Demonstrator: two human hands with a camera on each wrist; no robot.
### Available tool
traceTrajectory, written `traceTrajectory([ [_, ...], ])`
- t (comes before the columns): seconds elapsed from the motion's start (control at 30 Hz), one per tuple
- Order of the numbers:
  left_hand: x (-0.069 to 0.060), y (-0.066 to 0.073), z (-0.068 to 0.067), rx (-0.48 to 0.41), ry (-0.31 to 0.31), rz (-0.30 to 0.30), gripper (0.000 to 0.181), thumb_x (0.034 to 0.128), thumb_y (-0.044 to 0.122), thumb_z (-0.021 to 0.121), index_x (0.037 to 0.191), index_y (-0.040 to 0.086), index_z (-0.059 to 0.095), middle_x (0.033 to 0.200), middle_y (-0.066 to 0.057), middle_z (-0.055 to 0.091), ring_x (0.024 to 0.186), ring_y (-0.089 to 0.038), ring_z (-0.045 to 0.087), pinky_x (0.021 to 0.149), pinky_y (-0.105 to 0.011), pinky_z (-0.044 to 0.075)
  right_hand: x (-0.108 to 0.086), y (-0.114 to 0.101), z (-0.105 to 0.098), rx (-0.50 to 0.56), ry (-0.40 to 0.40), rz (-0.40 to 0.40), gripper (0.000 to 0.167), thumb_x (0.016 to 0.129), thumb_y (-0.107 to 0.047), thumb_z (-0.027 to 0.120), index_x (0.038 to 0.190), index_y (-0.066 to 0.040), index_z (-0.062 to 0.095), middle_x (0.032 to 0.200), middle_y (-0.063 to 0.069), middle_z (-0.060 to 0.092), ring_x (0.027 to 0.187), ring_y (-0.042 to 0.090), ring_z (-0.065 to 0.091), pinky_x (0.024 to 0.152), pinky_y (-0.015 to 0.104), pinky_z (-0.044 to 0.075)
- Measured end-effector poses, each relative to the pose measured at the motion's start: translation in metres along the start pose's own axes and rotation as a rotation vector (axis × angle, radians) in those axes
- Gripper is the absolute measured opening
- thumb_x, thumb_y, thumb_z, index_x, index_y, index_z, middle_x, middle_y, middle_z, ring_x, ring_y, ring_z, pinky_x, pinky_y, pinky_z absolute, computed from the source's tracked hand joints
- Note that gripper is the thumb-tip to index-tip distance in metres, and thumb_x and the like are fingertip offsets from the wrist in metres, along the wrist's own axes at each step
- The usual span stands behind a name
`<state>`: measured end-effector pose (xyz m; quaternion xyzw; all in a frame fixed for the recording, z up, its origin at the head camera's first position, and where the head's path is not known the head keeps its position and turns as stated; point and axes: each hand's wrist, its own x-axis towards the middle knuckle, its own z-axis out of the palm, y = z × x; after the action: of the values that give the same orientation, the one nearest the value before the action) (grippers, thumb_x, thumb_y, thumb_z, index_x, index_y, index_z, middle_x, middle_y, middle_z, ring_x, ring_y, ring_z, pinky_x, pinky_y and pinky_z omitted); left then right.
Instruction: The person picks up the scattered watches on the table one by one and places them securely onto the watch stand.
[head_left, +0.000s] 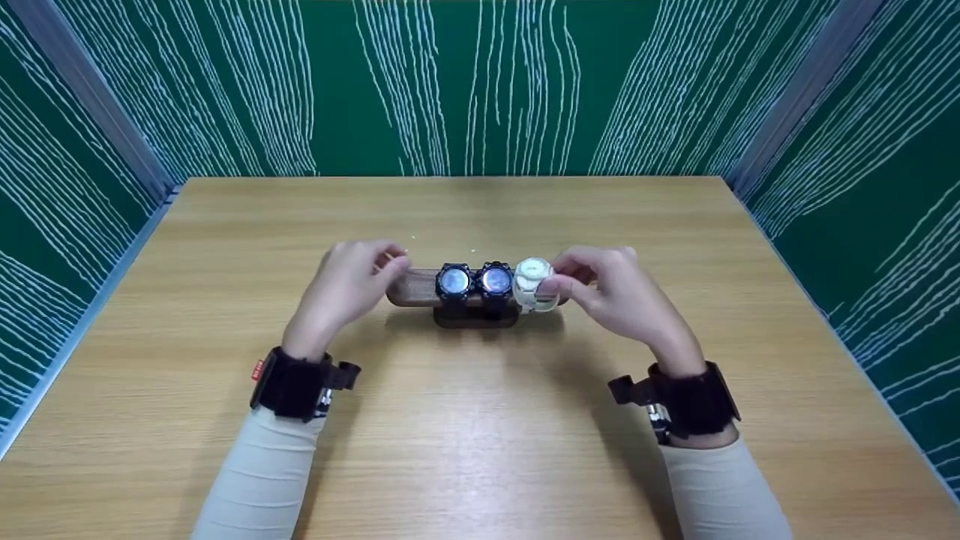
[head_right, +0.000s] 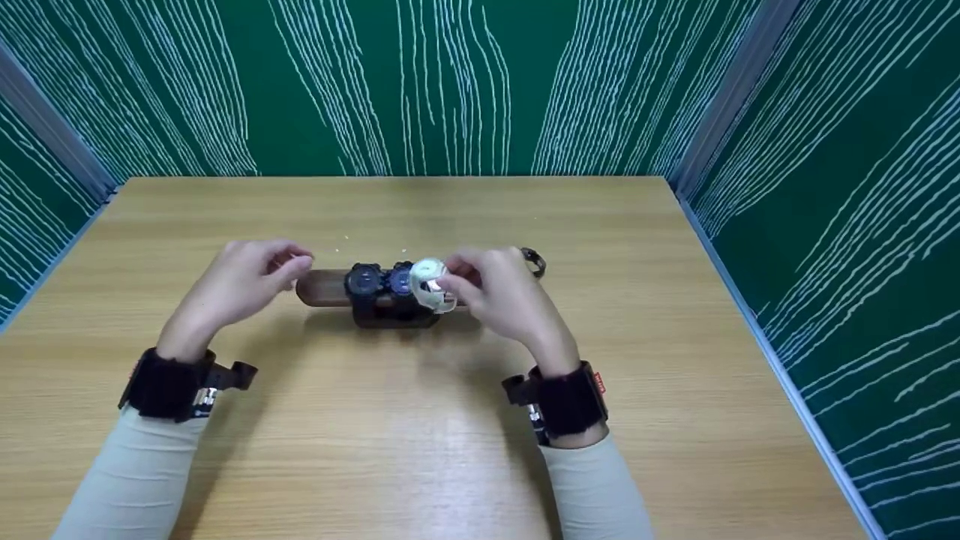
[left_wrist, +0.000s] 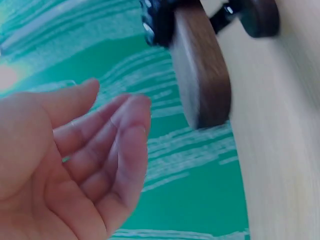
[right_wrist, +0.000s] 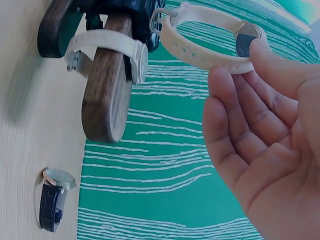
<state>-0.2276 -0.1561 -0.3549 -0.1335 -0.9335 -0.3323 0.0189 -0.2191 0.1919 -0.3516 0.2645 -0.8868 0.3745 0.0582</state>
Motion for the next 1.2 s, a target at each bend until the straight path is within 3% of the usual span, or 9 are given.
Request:
traceTrajectory([
  [0.23,0.003,-0.021,-0.004,0.073,-0.061,-0.106,0.029,0.1106,0.029,0.059,0.123,0.006,0.07,0.116,-0.015,0.071,0.11,-0.033,0.064,0.097,-0.05,0.051,0.0,0.009,-0.009,-0.033,0.077,0.057,0.015,0.101,-0.015,0.075,0.109,-0.003,0.078,0.097,0.007,0.079,0.08,0.022,0.07,0.066,0.025,0.053],
  [0.43,0.004,-0.026,0.001,0.065,-0.157,-0.191,0.035,0.1111,0.04,0.056,0.125,0.012,0.07,0.117,-0.012,0.069,0.105,-0.03,0.059,0.088,-0.045,0.048,-0.001,0.016,-0.016,-0.101,0.175,0.093,0.017,0.102,-0.018,0.073,0.105,-0.002,0.077,0.091,0.009,0.078,0.074,0.022,0.067,0.062,0.02,0.049],
  [0.67,0.007,-0.029,0.008,0.022,-0.212,-0.203,0.046,0.1109,0.05,0.051,0.129,0.012,0.07,0.113,-0.01,0.068,0.101,-0.027,0.058,0.088,-0.043,0.047,-0.003,0.024,-0.023,-0.156,0.251,0.141,0.016,0.103,-0.017,0.073,0.105,-0.002,0.077,0.089,0.01,0.077,0.072,0.022,0.068,0.06,0.016,0.047],
  [0.77,0.009,-0.03,0.011,0.02,-0.214,-0.199,0.05,0.1105,0.052,0.051,0.131,0.009,0.069,0.108,-0.011,0.07,0.098,-0.027,0.06,0.088,-0.043,0.048,-0.003,0.026,-0.024,-0.171,0.266,0.161,0.017,0.103,-0.018,0.073,0.105,-0.001,0.077,0.091,0.011,0.077,0.074,0.022,0.068,0.061,0.015,0.046],
  [0.93,0.012,-0.032,0.017,0.007,-0.209,-0.206,0.051,0.1092,0.053,0.053,0.129,0.008,0.068,0.099,-0.014,0.073,0.084,-0.024,0.062,0.078,-0.039,0.047,-0.003,0.029,-0.024,-0.193,0.289,0.167,0.018,0.102,-0.018,0.074,0.105,0.0,0.077,0.09,0.014,0.078,0.074,0.022,0.069,0.062,0.012,0.044],
  [1.2,0.014,-0.032,0.021,-0.003,-0.202,-0.21,0.045,0.1087,0.05,0.057,0.12,0.007,0.068,0.092,-0.013,0.071,0.076,-0.022,0.061,0.072,-0.036,0.048,-0.003,0.037,-0.021,-0.224,0.302,0.198,0.016,0.102,-0.015,0.074,0.102,0.001,0.077,0.087,0.013,0.077,0.072,0.022,0.066,0.061,0.019,0.045],
])
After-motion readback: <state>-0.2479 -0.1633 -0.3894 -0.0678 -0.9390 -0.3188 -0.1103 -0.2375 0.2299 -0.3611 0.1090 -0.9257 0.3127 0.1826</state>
